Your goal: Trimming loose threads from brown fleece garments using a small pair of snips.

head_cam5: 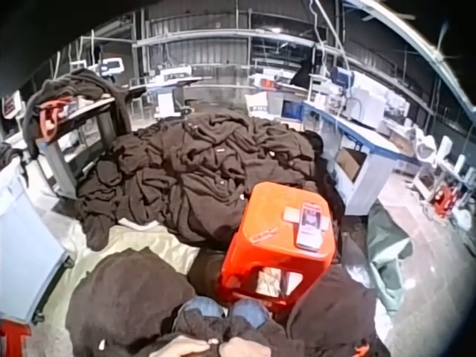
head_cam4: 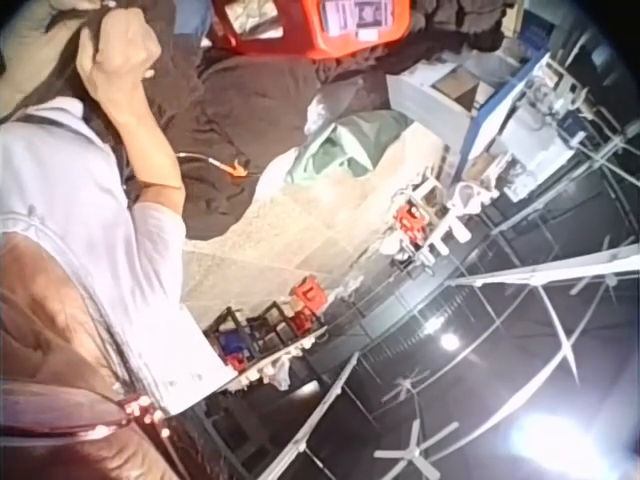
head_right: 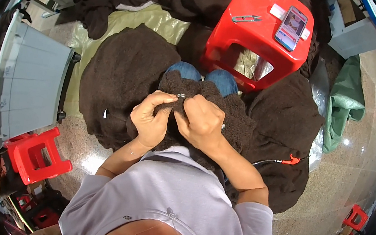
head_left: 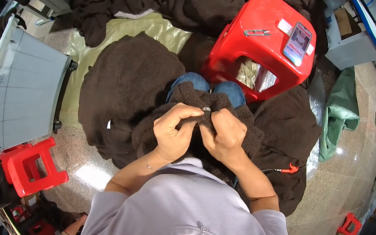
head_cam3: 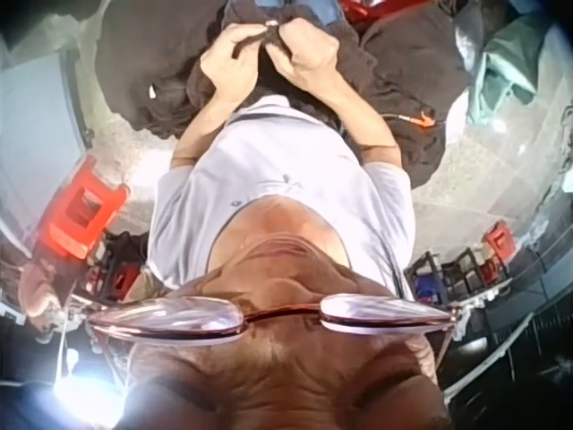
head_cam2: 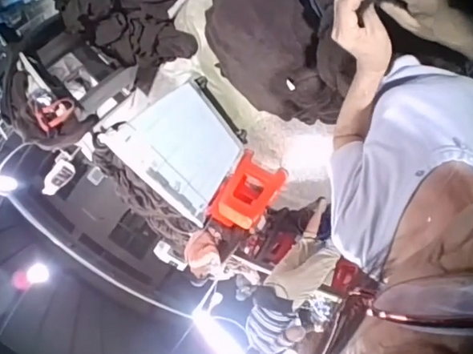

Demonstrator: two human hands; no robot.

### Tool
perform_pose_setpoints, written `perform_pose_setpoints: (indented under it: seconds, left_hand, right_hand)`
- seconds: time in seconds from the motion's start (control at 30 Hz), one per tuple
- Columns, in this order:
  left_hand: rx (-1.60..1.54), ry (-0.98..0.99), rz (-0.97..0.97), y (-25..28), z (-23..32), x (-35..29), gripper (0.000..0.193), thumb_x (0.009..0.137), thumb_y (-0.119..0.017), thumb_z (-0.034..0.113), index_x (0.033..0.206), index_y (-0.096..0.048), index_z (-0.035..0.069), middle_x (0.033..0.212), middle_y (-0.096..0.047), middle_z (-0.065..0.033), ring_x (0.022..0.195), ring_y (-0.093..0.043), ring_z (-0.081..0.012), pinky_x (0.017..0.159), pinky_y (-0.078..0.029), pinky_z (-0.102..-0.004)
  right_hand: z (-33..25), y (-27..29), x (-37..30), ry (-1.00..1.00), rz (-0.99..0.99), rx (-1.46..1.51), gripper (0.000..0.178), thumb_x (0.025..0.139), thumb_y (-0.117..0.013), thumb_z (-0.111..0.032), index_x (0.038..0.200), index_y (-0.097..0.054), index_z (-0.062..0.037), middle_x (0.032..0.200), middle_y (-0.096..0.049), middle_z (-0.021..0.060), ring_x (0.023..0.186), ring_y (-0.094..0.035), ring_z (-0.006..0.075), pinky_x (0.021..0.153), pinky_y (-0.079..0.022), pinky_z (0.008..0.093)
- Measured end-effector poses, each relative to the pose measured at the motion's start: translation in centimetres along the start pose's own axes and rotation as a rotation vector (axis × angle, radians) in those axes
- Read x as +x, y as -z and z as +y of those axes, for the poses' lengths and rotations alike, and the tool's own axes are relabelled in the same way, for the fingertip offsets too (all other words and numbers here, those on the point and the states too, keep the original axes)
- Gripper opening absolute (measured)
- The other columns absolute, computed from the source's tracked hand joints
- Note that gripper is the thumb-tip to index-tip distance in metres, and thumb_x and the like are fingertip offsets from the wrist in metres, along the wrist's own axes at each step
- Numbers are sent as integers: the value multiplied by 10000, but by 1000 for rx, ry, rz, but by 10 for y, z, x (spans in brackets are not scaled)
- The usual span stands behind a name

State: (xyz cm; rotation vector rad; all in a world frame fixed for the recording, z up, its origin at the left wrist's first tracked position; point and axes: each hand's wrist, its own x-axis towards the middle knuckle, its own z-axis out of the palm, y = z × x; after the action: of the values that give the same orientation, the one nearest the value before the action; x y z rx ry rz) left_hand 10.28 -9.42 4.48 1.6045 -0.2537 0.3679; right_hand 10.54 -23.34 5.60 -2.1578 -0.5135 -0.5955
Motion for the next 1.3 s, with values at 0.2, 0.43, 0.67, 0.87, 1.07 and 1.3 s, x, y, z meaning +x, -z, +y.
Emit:
perform_pose_setpoints:
  seconds: [0.2, 0.43, 0.67, 0.87, 1.07, 1.3]
  left_hand:
    - [46, 105, -240, 8, 2, 17, 282, 840, -599, -97, 1096, -675, -5, 857, -649, -76, 752, -582, -119, 691, -462, -223]
    - [-244, 719, -178, 62, -25, 26, 168, 822, -614, -69, 976, -678, -48, 950, -697, -87, 843, -656, -141, 800, -513, -250]
    - [-476, 833, -150, 42, -16, 23, 118, 866, -657, 23, 967, -676, -36, 905, -692, -67, 812, -633, -91, 749, -508, -223]
    - [-313, 793, -350, 39, -17, 21, 80, 859, -681, 33, 915, -678, -25, 860, -683, -38, 779, -617, -71, 724, -492, -203]
    - [-453, 830, -191, 29, -13, 19, 116, 839, -711, 35, 937, -691, -24, 865, -695, -44, 780, -630, -72, 730, -500, -203]
    - [-388, 770, -135, 22, -29, 13, 120, 807, -709, -15, 925, -688, -24, 881, -692, -47, 796, -630, -79, 732, -506, -210]
  right_hand:
    - [13, -4, -6, 133, 118, -208, 238, 615, -687, 21, 832, -594, -14, 642, -449, 74, 517, -508, 233, 473, -428, 331]
    - [52, 21, -13, -615, 166, 305, 222, 757, -571, 95, 951, -608, -6, 824, -573, 18, 711, -554, 112, 624, -433, 239]
    - [43, 28, 17, -409, -247, 411, 374, 887, -622, -202, 1225, -586, -47, 999, -524, 38, 946, -482, 122, 766, -407, 263]
    - [29, 3, 26, -296, -356, 425, 109, 854, -662, -73, 849, -607, 20, 783, -551, 68, 753, -532, 171, 708, -427, 286]
    - [28, -8, 14, -555, -224, 487, 114, 898, -625, -78, 835, -598, 14, 732, -563, 53, 696, -512, 123, 667, -418, 260]
    - [20, -11, 12, -307, -166, 382, 128, 913, -617, -92, 838, -596, 10, 698, -556, 69, 621, -505, 132, 588, -423, 271]
